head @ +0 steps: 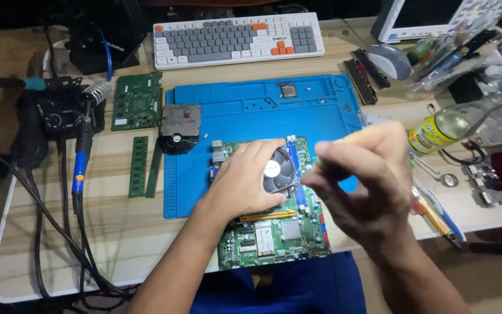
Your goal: Unscrewing a CPU cooling fan from a computer motherboard using a manual screwdriver.
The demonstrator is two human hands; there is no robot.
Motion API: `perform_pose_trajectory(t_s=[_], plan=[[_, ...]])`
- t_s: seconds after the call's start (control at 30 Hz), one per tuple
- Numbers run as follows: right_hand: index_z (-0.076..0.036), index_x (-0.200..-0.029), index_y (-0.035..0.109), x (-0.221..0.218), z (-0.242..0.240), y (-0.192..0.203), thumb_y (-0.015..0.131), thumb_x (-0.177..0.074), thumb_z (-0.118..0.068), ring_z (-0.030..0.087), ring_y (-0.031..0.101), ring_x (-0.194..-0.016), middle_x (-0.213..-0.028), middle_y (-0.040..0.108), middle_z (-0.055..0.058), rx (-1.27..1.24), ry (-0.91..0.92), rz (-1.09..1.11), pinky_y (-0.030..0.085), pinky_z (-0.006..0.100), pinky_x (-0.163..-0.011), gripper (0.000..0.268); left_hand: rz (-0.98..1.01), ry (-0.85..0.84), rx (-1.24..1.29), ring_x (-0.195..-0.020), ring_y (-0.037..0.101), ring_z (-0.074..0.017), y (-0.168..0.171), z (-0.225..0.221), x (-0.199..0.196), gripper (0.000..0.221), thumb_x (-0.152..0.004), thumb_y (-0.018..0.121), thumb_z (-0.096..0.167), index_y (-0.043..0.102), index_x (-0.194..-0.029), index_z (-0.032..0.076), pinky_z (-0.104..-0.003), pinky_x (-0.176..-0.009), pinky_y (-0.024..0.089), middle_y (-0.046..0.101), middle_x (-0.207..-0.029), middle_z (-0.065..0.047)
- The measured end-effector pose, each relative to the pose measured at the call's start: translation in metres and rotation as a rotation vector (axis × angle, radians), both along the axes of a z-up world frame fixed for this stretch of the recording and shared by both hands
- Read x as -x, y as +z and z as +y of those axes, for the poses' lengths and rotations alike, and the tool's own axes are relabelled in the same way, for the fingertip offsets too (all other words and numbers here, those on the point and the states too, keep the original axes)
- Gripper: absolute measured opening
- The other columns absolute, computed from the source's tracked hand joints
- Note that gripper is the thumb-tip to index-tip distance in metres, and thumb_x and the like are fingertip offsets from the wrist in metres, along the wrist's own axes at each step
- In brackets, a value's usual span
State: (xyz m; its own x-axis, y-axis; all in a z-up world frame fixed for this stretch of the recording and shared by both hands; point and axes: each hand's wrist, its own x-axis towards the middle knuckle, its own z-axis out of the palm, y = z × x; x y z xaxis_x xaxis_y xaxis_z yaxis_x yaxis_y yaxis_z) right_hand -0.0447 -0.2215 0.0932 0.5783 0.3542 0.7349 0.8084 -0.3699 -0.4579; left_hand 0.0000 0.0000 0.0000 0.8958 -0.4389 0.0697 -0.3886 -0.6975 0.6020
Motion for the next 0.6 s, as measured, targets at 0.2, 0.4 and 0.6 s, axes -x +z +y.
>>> perform_pose_trajectory(t_s=[0.2, 0.4, 0.6], plan=[[-0.001, -0.147, 0.059, -0.007, -0.014, 0.024, 0.054, -0.115, -0.016, 0.022, 0.081, -0.101, -0.141, 0.064, 0.022, 0.007, 0.248, 0.237, 0.067, 0.035, -0.101, 0.036, 0.048, 0.011, -0.019, -0.139, 0.055, -0.0417, 0.007, 0.000, -0.002, 0.111, -0.071, 0.102, 0.044, 0.046, -0.164, 0.019, -0.059, -0.108, 0.048, 0.061, -0.155, -0.011], [-0.003, -0.136, 0.066, -0.001, -0.001, 0.005, 0.075, -0.108, -0.008, 0.019, 0.078, -0.084, -0.114, 0.063, 0.018, -0.026, 0.009, 0.043, 0.066, 0.028, -0.082, 0.029, 0.027, 0.010, 0.000, -0.137, 0.055, -0.0421, 0.001, 0.000, -0.002, 0.109, -0.070, 0.101, 0.043, 0.047, -0.162, 0.022, -0.059, -0.105, 0.050, 0.063, -0.150, -0.011], [-0.001, -0.147, 0.060, -0.007, -0.005, 0.029, 0.055, -0.111, -0.008, 0.022, 0.072, -0.097, -0.134, 0.065, 0.017, 0.084, 0.166, 0.109, 0.060, 0.037, -0.099, 0.037, 0.083, 0.022, -0.055, -0.141, 0.051, -0.0403, 0.007, -0.002, -0.003, 0.110, -0.073, 0.099, 0.047, 0.043, -0.164, 0.021, -0.059, -0.107, 0.049, 0.060, -0.154, -0.009]])
